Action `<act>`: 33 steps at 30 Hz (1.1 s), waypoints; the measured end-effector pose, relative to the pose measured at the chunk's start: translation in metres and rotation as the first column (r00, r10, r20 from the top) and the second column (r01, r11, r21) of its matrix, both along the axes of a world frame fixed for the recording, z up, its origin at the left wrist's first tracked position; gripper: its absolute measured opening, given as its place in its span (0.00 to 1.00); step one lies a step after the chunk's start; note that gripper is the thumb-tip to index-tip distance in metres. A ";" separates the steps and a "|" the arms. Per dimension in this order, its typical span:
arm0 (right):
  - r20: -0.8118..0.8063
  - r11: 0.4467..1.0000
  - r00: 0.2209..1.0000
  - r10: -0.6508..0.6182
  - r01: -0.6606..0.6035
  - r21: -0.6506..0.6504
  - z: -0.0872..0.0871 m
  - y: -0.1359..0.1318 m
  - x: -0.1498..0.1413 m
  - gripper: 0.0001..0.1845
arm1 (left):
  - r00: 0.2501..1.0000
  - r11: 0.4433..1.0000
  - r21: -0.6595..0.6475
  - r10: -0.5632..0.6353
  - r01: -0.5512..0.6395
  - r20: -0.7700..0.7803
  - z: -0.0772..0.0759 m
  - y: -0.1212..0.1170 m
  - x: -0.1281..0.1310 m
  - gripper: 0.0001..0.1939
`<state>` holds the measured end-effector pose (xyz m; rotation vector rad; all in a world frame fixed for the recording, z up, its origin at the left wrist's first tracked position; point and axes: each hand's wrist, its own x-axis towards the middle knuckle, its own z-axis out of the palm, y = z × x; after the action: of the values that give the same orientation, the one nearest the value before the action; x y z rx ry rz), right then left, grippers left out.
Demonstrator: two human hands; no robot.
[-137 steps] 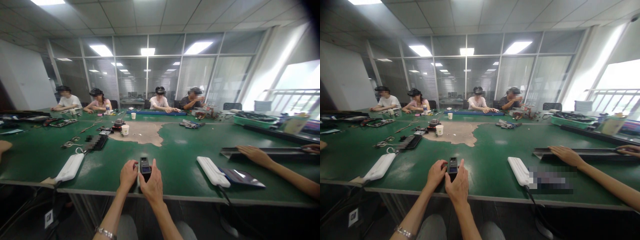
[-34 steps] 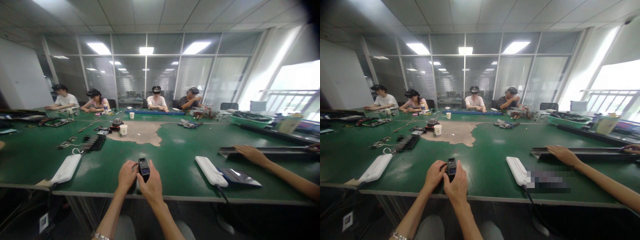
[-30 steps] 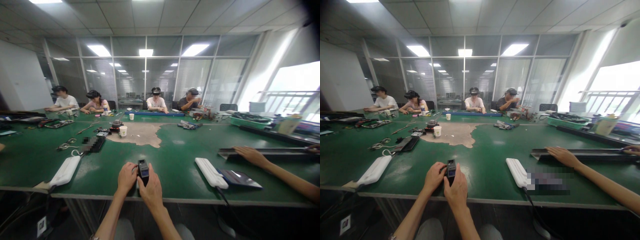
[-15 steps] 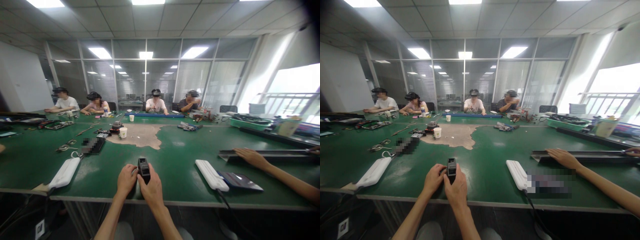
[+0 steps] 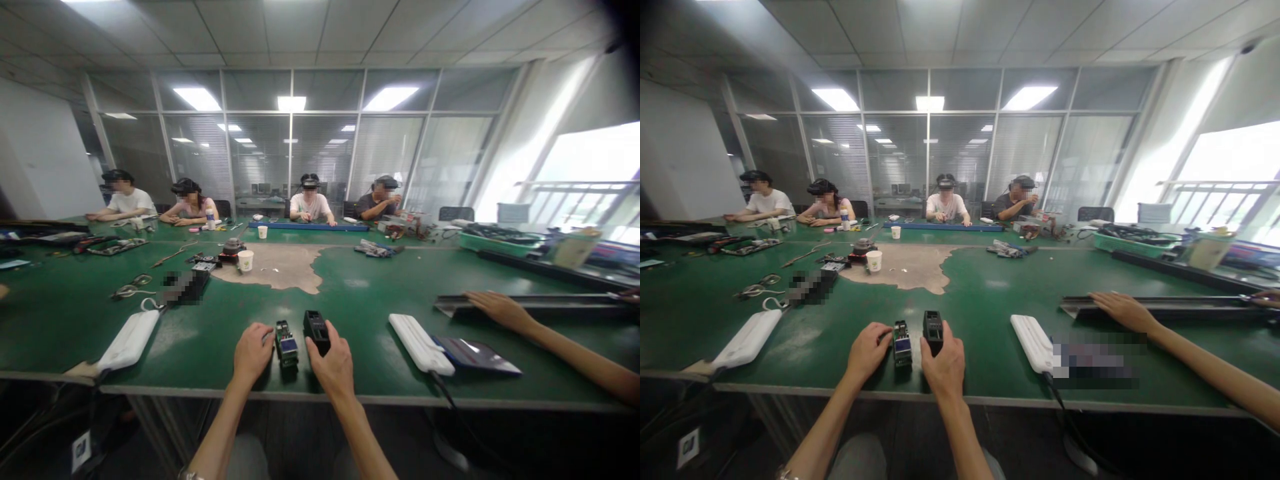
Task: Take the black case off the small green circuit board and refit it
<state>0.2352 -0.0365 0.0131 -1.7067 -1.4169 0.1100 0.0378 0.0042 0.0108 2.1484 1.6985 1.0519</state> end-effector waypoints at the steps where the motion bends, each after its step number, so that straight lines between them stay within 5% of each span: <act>1: 0.004 1.000 1.000 -0.001 0.001 -0.011 -0.002 0.000 0.000 0.36 | 1.000 1.000 0.001 -0.001 0.001 -0.001 0.000 0.000 0.000 0.13; 17: 0.120 0.994 0.992 0.028 -0.040 0.099 -0.019 -0.002 0.003 0.36 | 1.000 1.000 0.003 0.002 -0.002 -0.001 -0.003 0.002 -0.001 0.13; 33: 0.052 0.995 0.998 0.017 -0.022 0.100 -0.020 -0.005 -0.001 0.41 | 1.000 1.000 0.010 0.010 -0.010 0.001 -0.001 0.002 -0.001 0.11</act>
<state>0.2346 -0.0415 -0.0066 -1.6240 -1.4525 0.0052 0.0368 0.0057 0.0093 2.1478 1.7091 1.0659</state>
